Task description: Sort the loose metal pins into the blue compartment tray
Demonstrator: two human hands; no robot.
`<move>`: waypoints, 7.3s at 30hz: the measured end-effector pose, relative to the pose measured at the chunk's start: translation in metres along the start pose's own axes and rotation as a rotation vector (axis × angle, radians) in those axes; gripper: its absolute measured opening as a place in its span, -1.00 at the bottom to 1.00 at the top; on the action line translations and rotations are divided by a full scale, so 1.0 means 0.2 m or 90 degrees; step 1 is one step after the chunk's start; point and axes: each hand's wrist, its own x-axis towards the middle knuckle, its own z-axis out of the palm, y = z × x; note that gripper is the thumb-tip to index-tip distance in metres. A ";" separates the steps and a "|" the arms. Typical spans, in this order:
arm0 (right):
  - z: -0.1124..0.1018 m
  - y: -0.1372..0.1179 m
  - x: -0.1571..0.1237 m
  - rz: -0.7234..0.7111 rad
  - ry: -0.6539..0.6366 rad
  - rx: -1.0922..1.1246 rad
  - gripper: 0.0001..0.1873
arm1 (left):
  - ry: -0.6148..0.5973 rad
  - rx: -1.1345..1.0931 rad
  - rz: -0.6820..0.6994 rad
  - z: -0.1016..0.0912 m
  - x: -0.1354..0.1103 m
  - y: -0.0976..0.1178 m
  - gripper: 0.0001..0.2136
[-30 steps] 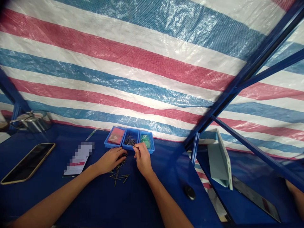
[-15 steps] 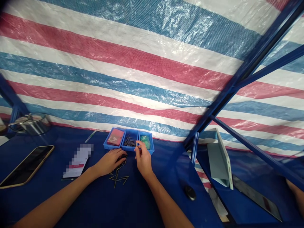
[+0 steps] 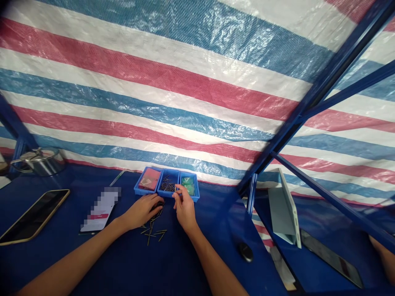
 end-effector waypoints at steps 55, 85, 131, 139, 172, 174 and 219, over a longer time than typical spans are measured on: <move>0.01 -0.05 0.03 0.136 -0.076 0.338 -0.63 | 0.004 -0.007 0.003 0.02 0.00 -0.02 -0.76; 0.01 -0.10 -0.02 -0.147 0.040 -0.060 -0.82 | -0.005 0.002 -0.005 0.03 0.00 -0.03 -0.81; 0.00 -0.05 0.01 0.044 -0.041 0.058 -0.69 | -0.005 0.008 0.003 0.02 0.00 -0.02 -0.78; 0.01 -0.02 -0.02 -0.153 -0.249 -0.255 -0.91 | 0.003 0.024 -0.004 0.03 0.00 -0.02 -0.81; -0.01 0.00 -0.02 -0.162 -0.116 -0.319 -0.70 | 0.007 -0.002 -0.007 0.01 0.00 -0.01 -0.81; -0.01 -0.02 -0.02 -0.143 -0.082 -0.301 -0.74 | 0.007 -0.006 -0.007 0.00 0.00 0.00 -0.80; 0.00 -0.07 0.00 0.036 0.009 0.085 -0.76 | -0.001 0.003 -0.001 0.02 -0.01 -0.03 -0.78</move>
